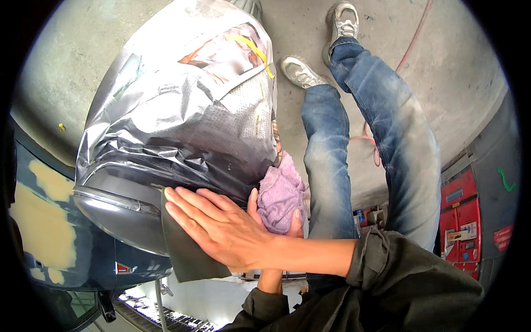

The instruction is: The person sands a detached car headlight assembly using a sanding block and water, then wipes the surface with a cloth. The headlight is partially masked with newspaper and plastic wrap to protect surrounding areas.

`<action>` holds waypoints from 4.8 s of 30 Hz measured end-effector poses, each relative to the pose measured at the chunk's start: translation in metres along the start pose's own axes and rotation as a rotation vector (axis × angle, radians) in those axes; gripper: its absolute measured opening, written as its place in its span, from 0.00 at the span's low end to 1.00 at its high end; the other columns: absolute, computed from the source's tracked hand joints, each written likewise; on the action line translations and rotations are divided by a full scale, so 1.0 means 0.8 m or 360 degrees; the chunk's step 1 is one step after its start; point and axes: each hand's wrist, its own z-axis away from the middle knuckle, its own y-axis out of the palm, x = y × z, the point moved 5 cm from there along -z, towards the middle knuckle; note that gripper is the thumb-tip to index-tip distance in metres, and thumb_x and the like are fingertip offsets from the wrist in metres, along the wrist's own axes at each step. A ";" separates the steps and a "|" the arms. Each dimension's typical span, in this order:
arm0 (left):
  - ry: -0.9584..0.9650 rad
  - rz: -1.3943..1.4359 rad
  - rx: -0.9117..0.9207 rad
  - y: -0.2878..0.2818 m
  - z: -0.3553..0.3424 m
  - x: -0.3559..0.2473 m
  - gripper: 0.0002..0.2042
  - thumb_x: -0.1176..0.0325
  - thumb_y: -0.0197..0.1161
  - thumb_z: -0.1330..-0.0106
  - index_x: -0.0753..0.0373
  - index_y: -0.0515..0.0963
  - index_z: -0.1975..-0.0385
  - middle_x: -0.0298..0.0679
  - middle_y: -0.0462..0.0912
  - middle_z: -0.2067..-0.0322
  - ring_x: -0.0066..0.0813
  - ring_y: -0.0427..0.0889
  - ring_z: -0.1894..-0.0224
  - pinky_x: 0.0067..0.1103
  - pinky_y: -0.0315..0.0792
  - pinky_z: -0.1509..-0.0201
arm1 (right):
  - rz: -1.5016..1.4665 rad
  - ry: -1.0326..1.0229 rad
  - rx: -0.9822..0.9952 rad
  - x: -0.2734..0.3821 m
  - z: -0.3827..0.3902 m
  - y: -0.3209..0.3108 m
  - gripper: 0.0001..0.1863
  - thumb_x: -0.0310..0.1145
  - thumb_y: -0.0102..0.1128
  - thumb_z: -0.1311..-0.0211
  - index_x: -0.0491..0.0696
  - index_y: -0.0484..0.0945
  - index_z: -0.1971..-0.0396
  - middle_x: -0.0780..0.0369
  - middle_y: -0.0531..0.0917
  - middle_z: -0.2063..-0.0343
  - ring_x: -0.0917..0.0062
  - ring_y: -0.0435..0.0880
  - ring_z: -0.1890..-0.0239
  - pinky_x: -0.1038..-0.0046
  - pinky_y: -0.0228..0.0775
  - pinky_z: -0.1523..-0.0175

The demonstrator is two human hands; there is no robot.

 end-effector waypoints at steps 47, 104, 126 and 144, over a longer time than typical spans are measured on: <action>0.0013 -0.0007 0.0065 0.001 -0.001 0.003 0.48 0.62 0.79 0.49 0.69 0.57 0.30 0.49 0.64 0.37 0.41 0.61 0.33 0.35 0.53 0.27 | -0.0630 -0.0150 0.0034 -0.029 -0.017 -0.009 0.44 0.28 0.54 0.43 0.35 0.47 0.27 0.48 0.54 0.26 0.56 0.55 0.25 0.59 0.56 0.26; -0.0187 0.0045 0.0024 0.013 0.008 0.019 0.48 0.56 0.77 0.48 0.65 0.57 0.29 0.49 0.66 0.42 0.40 0.67 0.38 0.33 0.60 0.32 | -0.0164 -0.0017 -0.0061 -0.001 -0.005 -0.014 0.32 0.29 0.48 0.33 0.35 0.60 0.31 0.48 0.61 0.28 0.60 0.60 0.26 0.59 0.56 0.26; -0.0057 0.0211 -0.0042 0.004 -0.003 0.022 0.44 0.54 0.76 0.48 0.65 0.63 0.33 0.63 0.48 0.29 0.56 0.56 0.30 0.38 0.64 0.34 | -0.0994 0.0075 0.0085 -0.044 0.054 -0.091 0.45 0.31 0.53 0.49 0.37 0.53 0.28 0.48 0.67 0.34 0.59 0.62 0.29 0.61 0.53 0.27; 0.0294 0.0777 -0.0485 -0.018 0.037 -0.112 0.34 0.61 0.75 0.47 0.67 0.67 0.42 0.56 0.53 0.27 0.52 0.54 0.25 0.43 0.52 0.25 | -0.0318 0.0584 -0.0978 -0.008 -0.008 -0.482 0.31 0.40 0.67 0.36 0.43 0.69 0.37 0.61 0.75 0.44 0.76 0.80 0.49 0.72 0.76 0.49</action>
